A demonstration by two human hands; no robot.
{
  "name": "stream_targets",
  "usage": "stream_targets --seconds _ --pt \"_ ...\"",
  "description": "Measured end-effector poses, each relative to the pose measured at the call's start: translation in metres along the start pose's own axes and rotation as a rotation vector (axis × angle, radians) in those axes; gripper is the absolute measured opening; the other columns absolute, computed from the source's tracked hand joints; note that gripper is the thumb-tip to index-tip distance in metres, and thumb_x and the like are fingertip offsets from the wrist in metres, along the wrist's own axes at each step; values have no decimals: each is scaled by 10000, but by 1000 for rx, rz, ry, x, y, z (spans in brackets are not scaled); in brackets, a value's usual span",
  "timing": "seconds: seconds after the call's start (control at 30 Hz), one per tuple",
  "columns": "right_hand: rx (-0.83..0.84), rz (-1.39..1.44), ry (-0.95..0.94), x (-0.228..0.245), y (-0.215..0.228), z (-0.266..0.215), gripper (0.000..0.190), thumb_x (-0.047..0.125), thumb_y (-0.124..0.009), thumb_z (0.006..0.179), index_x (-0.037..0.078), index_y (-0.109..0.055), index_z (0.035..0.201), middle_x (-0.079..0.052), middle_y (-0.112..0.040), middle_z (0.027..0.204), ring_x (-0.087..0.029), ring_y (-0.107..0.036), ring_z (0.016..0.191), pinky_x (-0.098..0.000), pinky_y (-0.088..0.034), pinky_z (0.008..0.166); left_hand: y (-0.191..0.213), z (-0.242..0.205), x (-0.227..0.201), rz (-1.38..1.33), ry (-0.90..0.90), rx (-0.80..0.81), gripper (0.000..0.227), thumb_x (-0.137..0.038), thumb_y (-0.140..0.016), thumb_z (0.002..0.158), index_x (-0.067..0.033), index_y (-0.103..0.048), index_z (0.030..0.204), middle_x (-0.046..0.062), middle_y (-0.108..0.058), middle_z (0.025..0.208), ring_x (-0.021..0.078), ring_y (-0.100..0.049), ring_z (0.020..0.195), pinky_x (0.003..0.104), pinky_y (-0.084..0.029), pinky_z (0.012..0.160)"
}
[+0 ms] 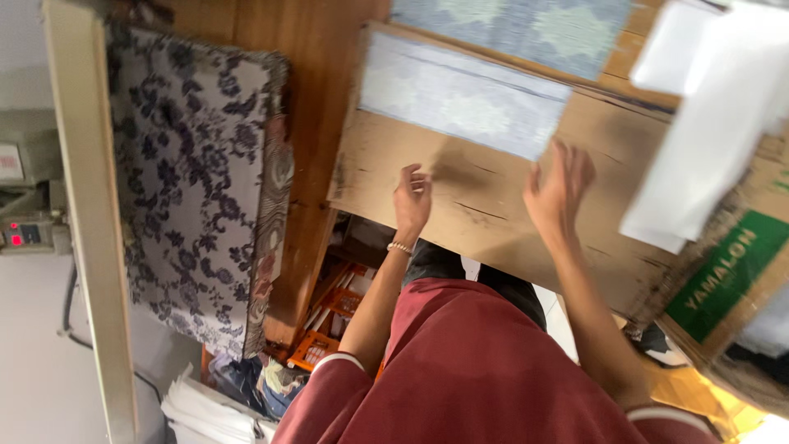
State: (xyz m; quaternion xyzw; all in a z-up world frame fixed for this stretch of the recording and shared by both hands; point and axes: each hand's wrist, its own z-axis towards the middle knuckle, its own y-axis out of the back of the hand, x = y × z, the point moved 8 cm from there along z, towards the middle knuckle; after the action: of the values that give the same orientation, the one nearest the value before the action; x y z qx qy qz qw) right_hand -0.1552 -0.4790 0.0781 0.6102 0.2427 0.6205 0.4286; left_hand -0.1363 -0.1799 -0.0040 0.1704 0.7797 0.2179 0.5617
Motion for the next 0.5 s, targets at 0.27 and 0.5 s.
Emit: stream_targets --seconds 0.27,0.5 --pt "110 38 311 119 -161 208 353 3 -693 859 -39 -616 1201 -216 -568 1173 -402 -551 1123 -513 -455 911 27 50 -9 -28 72 118 320 -108 -660 965 -38 -565 1263 125 -752 991 212 -745 870 341 -611 733" --pt "23 -110 356 135 -256 282 408 -17 -742 663 -77 -654 1057 -241 -622 1086 -419 -627 989 -478 -538 720 64 67 23 -70 102 167 316 -91 -661 966 -20 -583 1263 134 -750 1008 234 -735 870 344 -590 735"
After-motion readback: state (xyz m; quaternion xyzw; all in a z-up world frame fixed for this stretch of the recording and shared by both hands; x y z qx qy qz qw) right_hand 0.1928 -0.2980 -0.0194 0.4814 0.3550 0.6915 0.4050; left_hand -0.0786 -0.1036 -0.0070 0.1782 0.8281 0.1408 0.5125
